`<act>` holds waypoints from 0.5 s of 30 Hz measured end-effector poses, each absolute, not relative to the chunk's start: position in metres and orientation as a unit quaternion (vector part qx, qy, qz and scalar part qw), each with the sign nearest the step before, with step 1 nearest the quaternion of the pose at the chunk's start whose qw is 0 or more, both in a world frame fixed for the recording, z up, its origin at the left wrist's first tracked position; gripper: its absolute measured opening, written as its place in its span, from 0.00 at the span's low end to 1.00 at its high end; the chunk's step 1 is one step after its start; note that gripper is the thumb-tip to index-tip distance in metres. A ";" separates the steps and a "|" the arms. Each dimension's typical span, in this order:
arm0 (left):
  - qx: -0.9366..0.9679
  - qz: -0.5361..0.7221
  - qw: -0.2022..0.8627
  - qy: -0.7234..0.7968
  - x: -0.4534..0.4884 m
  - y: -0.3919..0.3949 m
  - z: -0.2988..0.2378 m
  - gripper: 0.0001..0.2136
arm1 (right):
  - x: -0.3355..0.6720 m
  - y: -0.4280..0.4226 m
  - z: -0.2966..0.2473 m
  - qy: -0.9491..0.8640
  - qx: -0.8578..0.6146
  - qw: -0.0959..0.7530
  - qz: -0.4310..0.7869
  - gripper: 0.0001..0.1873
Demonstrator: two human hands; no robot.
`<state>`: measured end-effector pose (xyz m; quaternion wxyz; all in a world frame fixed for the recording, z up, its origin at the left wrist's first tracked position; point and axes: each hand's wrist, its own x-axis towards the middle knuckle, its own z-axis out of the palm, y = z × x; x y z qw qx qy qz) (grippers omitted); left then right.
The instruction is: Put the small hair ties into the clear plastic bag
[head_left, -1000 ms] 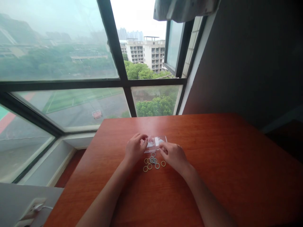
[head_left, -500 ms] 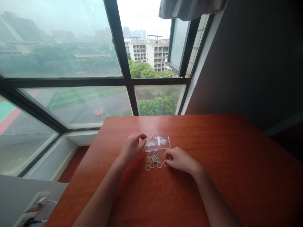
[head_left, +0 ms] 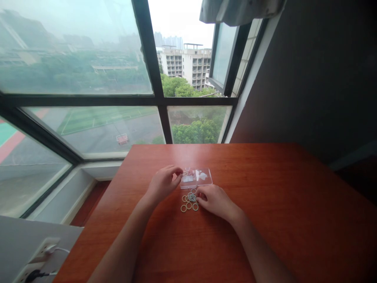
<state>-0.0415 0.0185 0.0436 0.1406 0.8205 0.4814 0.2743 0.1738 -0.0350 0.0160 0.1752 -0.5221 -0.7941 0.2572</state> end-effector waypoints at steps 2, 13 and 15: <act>0.829 0.258 0.145 0.475 -0.042 0.017 0.047 0.05 | 0.174 -0.035 0.016 -0.793 -0.524 0.177 0.257 0.06; 0.867 0.154 0.203 0.428 -0.036 -0.001 0.055 0.06 | 0.176 -0.036 0.021 -0.789 -0.533 0.170 0.254 0.07; 0.869 0.139 0.203 0.429 -0.035 -0.001 0.055 0.05 | 0.174 -0.036 0.020 -0.786 -0.540 0.169 0.250 0.06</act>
